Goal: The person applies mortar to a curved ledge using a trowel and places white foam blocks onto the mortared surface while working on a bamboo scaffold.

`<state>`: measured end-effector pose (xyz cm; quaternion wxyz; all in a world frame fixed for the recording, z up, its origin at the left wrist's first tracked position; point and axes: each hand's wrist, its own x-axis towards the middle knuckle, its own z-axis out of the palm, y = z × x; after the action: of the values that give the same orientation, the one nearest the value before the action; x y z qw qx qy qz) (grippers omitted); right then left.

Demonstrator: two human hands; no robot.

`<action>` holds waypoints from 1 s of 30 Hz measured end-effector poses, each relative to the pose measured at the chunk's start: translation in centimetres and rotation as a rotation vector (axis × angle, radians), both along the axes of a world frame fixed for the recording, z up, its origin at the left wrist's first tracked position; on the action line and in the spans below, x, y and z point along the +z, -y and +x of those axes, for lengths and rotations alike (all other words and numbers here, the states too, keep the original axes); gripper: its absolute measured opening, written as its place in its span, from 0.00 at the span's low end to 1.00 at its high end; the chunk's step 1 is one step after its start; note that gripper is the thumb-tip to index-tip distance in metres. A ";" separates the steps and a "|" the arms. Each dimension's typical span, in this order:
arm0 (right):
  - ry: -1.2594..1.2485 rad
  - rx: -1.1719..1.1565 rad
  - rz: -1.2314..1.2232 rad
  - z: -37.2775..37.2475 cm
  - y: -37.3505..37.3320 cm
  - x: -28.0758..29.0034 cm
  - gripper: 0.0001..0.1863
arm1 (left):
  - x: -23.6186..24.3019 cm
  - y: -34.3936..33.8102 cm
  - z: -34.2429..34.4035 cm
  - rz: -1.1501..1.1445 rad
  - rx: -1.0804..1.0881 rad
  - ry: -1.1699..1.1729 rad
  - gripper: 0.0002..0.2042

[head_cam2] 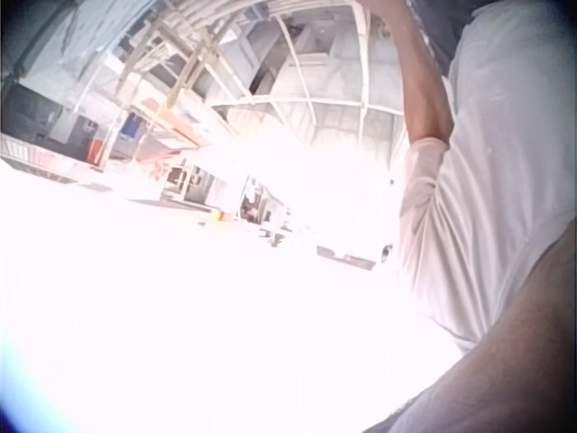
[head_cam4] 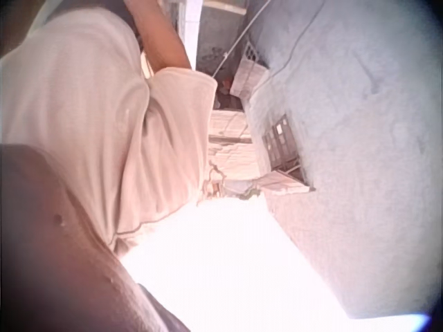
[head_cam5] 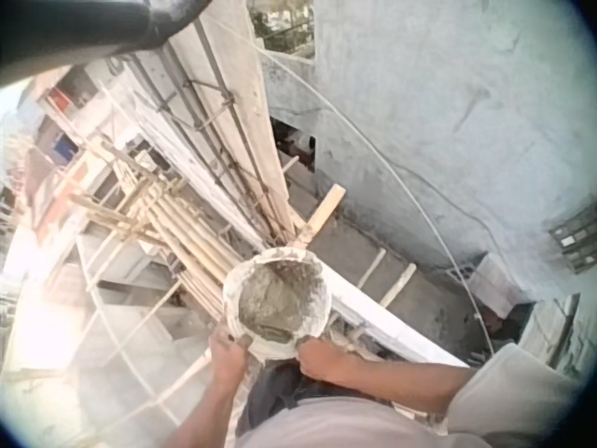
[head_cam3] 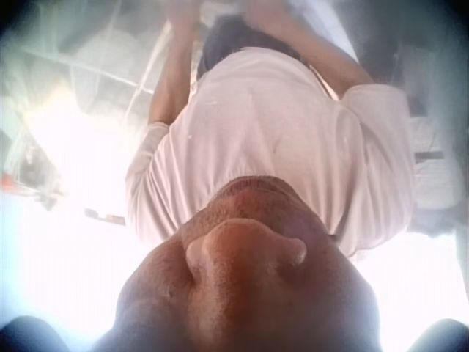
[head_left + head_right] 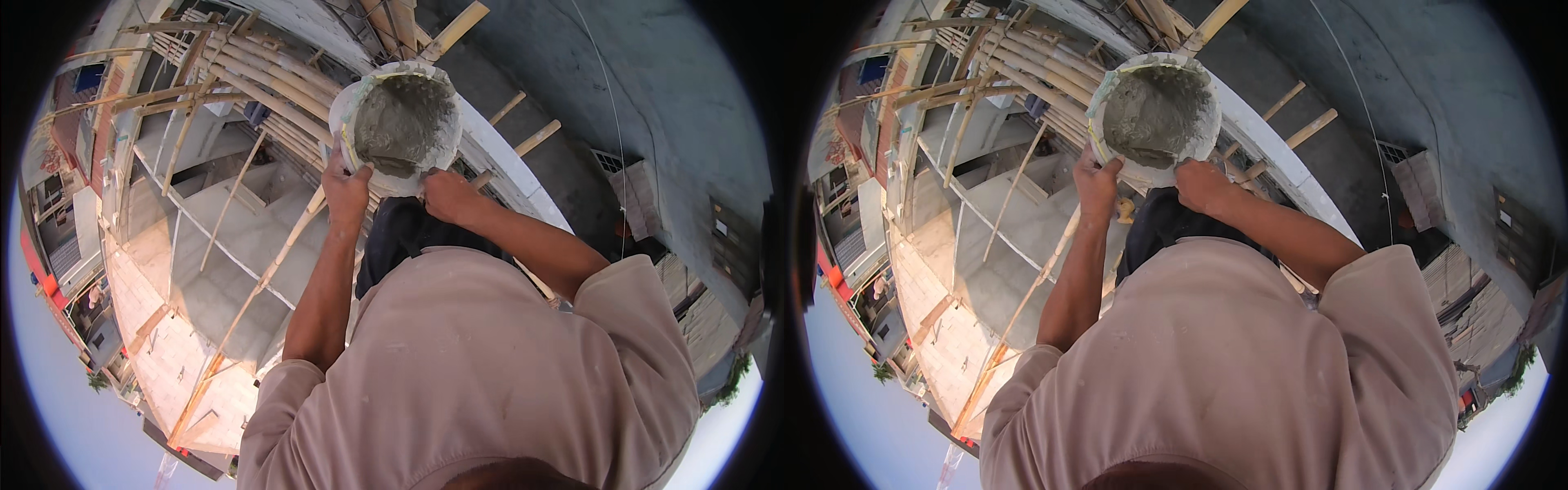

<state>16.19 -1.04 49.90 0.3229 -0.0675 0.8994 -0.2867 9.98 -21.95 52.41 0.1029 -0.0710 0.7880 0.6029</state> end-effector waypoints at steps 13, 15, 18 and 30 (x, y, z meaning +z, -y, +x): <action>-0.196 0.141 0.040 -13.4 0.1 5.3 0.16 | 1.2 1.5 -2.4 0.324 0.112 0.381 0.16; -0.369 0.169 0.140 -11.9 -0.6 6.2 0.16 | 2.4 0.1 -3.1 0.261 0.083 0.383 0.15; -0.457 0.090 0.278 -11.3 -4.7 5.1 0.16 | 2.5 -0.6 -3.6 0.073 0.023 0.372 0.16; -0.025 -0.247 0.115 -7.4 -3.9 -0.4 0.17 | 0.8 -0.4 -2.5 -0.049 0.022 0.141 0.32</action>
<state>8.81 2.90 49.52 0.2772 0.0586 0.9199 -0.2712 7.45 -21.50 53.22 0.1500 -0.1245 0.7925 0.5779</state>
